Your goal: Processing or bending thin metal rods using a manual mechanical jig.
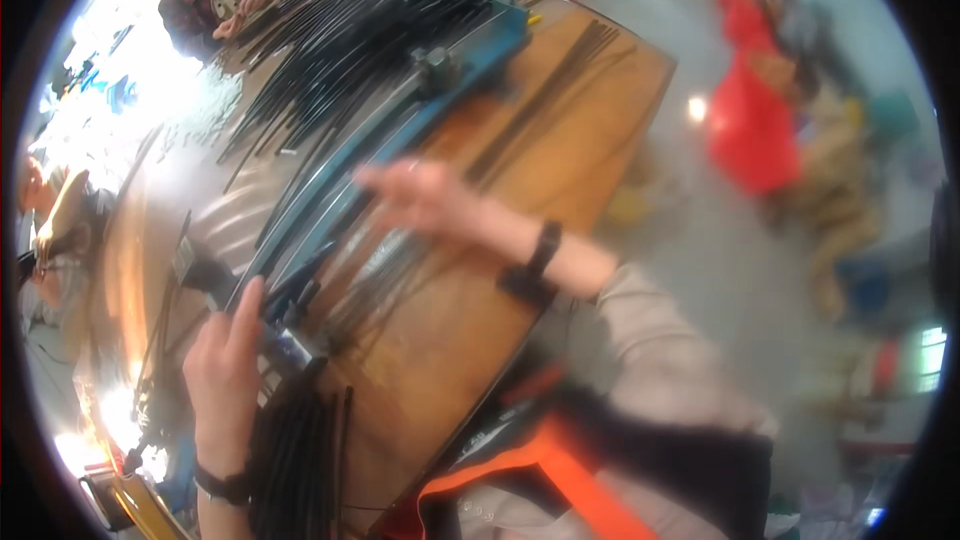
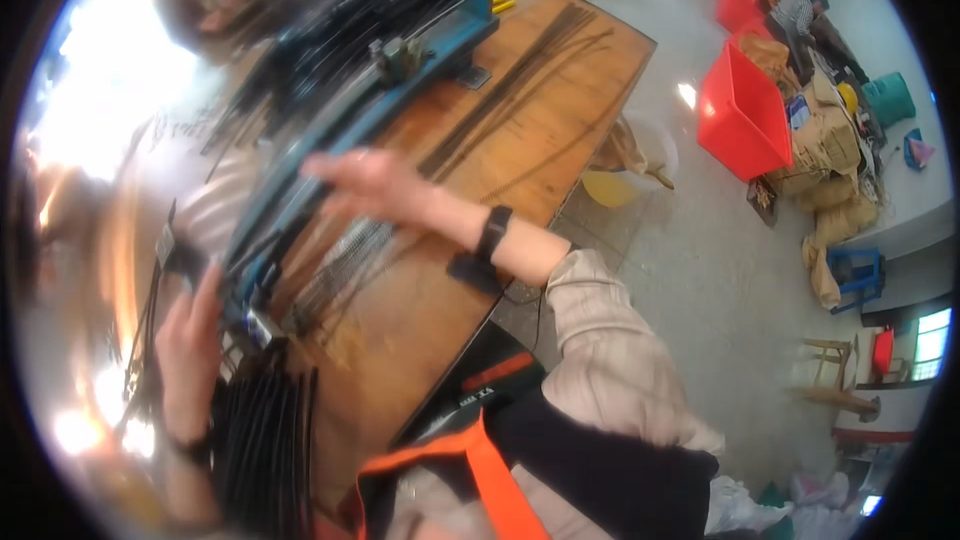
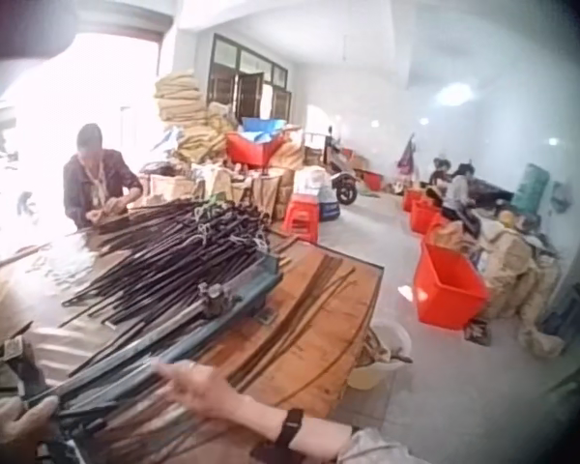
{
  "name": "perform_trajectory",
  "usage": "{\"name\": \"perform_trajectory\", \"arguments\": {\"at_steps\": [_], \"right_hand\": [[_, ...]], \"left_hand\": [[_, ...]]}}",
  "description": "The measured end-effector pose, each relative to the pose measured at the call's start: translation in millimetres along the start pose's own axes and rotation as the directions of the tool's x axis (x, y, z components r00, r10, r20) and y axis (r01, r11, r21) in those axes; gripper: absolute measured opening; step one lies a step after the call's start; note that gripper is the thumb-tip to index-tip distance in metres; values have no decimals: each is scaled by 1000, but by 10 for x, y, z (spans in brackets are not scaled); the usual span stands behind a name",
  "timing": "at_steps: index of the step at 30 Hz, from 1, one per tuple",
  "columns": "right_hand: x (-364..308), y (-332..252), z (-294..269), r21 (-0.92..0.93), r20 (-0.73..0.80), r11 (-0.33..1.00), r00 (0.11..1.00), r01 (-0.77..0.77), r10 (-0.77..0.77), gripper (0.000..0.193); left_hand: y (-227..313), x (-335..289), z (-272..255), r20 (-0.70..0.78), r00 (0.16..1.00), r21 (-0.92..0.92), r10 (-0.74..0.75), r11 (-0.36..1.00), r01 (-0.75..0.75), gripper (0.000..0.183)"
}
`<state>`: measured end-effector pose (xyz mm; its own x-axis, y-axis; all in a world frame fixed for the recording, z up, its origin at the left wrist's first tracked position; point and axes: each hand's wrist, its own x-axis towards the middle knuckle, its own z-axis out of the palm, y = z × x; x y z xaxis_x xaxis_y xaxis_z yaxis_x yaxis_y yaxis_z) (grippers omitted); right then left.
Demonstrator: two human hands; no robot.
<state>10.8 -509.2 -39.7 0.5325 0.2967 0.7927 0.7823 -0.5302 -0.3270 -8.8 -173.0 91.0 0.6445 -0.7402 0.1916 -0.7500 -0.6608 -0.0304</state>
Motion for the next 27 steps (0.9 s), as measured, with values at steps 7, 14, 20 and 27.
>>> {"name": "perform_trajectory", "arguments": {"at_steps": [7,14,20,27], "right_hand": [[121,23,-80,74,-14,997,1000,-24,25,39],[-269,237,179,-225,167,964,969,-143,182,40],[-56,-88,305,-483,395,853,820,-197,413,40],[488,-758,689,-201,412,979,903,-41,123,40]], "left_hand": [[74,226,41,-76,997,-22,-11,1000,9,41],[-144,-294,-146,-62,981,39,-182,982,184,41],[-172,-605,-369,-80,924,98,-373,920,380,45],[120,-867,-259,-37,968,67,-247,966,249,47]]}}
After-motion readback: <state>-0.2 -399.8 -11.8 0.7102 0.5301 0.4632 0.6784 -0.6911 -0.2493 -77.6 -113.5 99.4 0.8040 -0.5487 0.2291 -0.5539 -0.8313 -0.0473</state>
